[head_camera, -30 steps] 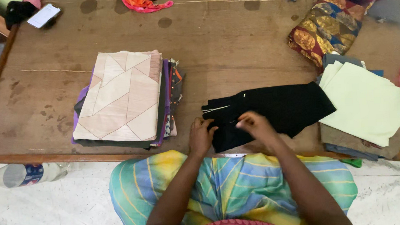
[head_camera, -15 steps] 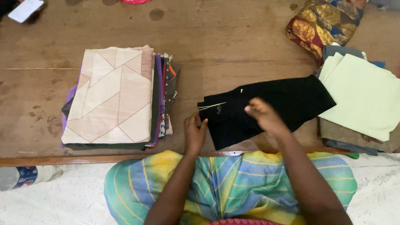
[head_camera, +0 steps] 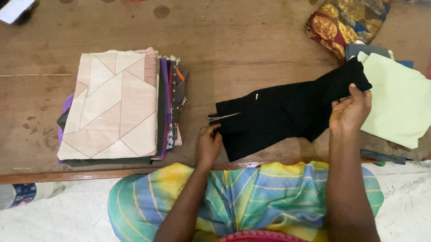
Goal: The person folds a patterned piece of fabric, a pair of black leggings, and a light-colored cloth by hand on a wooden surface, then places them onto a stack.
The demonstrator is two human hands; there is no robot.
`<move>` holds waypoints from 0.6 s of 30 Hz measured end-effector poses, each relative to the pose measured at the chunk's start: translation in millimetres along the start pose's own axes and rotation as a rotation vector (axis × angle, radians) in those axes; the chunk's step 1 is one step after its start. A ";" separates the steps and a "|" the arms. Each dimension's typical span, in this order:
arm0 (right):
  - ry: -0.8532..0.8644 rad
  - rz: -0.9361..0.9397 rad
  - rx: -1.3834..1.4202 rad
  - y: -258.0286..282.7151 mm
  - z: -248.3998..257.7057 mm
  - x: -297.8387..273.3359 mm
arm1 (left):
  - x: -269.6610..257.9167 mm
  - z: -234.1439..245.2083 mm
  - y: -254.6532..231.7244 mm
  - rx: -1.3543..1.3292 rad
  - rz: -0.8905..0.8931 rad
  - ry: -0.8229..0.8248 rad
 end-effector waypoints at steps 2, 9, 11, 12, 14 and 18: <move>0.055 0.017 0.084 5.5 -13.4 -6.6 | -3.6 6.2 2.4 -0.043 0.064 0.022; 0.117 -0.023 0.117 -3.3 -27.6 -16.6 | -7.0 2.1 -5.4 0.364 -0.060 0.007; 0.077 0.022 0.010 -5.5 -25.1 -17.3 | -5.8 6.3 -6.8 0.318 -0.089 -0.083; 0.057 0.044 -0.043 -4.6 -25.4 -19.1 | -3.6 1.9 1.7 0.209 -0.050 -0.049; 0.065 0.127 -0.073 -1.4 -37.0 -32.0 | 0.9 -9.8 22.8 -0.007 0.022 0.018; 0.244 0.204 -0.494 -43.1 -86.2 -106.4 | 11.4 -60.7 64.9 -0.920 0.354 0.210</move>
Point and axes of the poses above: each hand's wrist, its own x-axis towards the middle knuckle, its own z-axis out of the back of the hand, y = z × x, the point moved 10 cm from there along x, towards the middle knuckle, and after that the axes turned 1 degree about -z, right-handed, at the moved point
